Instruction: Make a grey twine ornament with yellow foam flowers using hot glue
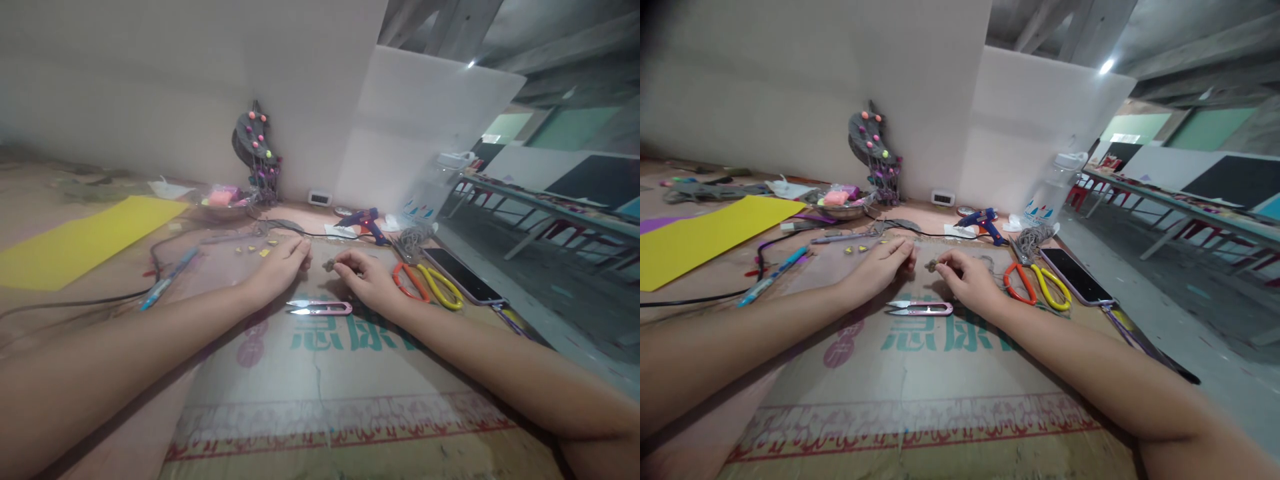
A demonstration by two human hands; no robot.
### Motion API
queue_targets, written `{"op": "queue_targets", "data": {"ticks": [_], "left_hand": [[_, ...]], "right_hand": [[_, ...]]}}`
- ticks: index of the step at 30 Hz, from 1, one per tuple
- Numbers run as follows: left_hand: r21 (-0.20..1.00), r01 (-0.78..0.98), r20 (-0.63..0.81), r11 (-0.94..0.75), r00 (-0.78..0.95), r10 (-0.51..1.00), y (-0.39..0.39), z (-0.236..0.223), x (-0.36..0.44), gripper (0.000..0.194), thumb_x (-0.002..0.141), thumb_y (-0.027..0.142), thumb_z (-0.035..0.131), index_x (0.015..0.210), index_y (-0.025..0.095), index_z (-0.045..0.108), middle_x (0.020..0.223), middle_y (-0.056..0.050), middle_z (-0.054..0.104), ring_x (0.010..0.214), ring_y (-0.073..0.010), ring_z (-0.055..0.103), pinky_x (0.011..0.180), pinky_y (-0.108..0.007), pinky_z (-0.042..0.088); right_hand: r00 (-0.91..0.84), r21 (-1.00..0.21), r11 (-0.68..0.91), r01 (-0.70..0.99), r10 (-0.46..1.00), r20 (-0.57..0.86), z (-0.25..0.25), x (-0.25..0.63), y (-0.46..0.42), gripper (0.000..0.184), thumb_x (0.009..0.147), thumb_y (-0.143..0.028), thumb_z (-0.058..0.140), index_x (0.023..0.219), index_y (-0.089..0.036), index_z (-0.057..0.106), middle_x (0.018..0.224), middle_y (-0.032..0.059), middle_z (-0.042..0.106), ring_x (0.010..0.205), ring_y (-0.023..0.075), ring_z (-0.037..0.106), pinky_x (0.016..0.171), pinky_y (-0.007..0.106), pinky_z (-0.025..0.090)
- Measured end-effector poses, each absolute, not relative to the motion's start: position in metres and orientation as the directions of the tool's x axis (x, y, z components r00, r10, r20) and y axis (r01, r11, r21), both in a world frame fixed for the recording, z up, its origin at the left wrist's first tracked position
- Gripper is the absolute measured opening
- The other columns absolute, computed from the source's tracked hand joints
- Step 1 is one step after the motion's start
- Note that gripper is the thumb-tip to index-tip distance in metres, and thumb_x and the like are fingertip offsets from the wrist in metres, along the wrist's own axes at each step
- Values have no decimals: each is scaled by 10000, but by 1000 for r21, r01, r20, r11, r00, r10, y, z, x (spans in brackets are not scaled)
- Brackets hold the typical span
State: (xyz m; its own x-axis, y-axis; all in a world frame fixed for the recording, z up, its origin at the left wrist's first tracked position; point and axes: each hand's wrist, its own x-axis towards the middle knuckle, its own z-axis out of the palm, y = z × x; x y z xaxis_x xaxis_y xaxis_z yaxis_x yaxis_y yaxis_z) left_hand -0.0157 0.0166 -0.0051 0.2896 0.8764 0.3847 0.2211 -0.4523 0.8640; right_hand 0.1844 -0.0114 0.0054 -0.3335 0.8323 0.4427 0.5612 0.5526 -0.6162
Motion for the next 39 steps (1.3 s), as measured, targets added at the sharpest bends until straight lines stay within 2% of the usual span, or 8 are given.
{"op": "queue_targets", "data": {"ticks": [3,7,12,16,21,26,32,39], "left_hand": [[856,264,369,-445,290,883,14,-1,-16,362,939,440,380,782,178,574,713,-12,593,681,-150,570,606,-249,444],[828,352,351,-437,283,893,10,5,-15,246,889,346,496,788,165,628,786,-26,647,743,-158,597,687,-264,455],[844,350,323,-406,273,906,7,8,-14,152,833,293,572,811,165,650,817,-28,677,747,-162,614,693,-271,456],[841,363,319,-402,269,909,5,10,-14,154,801,306,604,802,157,645,808,-35,674,759,-172,608,701,-286,456],[820,367,359,-440,270,894,7,9,-15,183,793,339,606,799,158,633,804,-34,668,767,-179,608,706,-294,469],[833,367,338,-413,253,906,9,7,-14,148,814,259,565,879,170,663,868,-42,703,813,-185,640,754,-300,486],[851,327,323,-411,292,900,8,5,-14,231,838,189,480,974,168,665,906,-54,726,855,-185,669,804,-316,507],[842,367,314,-395,262,912,3,12,-13,152,787,188,572,881,164,689,879,-47,724,788,-173,651,759,-290,503]], "right_hand": [[-341,-598,553,580,831,439,5,185,-11,156,890,-319,523,904,-183,599,749,13,633,665,138,562,611,259,423],[-341,-591,544,596,838,427,5,185,-11,176,891,-333,523,912,-181,609,746,13,640,648,135,556,592,254,410],[-353,-560,556,614,828,435,6,185,-12,177,890,-334,526,911,-185,620,734,10,635,625,129,536,568,246,396],[-363,-533,573,623,815,452,6,185,-12,174,891,-331,522,901,-188,622,748,16,638,645,134,543,577,246,402],[-376,-524,581,622,810,450,7,185,-12,166,891,-323,521,903,-191,621,746,14,644,643,134,550,585,246,411],[-389,-511,592,622,801,455,8,184,-14,157,883,-309,530,901,-186,626,718,9,640,629,131,546,585,241,412],[-398,-494,597,632,797,454,10,183,-14,142,878,-288,531,897,-187,629,708,5,642,614,127,543,584,238,413],[-424,-471,614,633,785,453,9,183,-15,145,885,-291,525,896,-191,630,690,0,641,605,125,547,587,238,415]]}}
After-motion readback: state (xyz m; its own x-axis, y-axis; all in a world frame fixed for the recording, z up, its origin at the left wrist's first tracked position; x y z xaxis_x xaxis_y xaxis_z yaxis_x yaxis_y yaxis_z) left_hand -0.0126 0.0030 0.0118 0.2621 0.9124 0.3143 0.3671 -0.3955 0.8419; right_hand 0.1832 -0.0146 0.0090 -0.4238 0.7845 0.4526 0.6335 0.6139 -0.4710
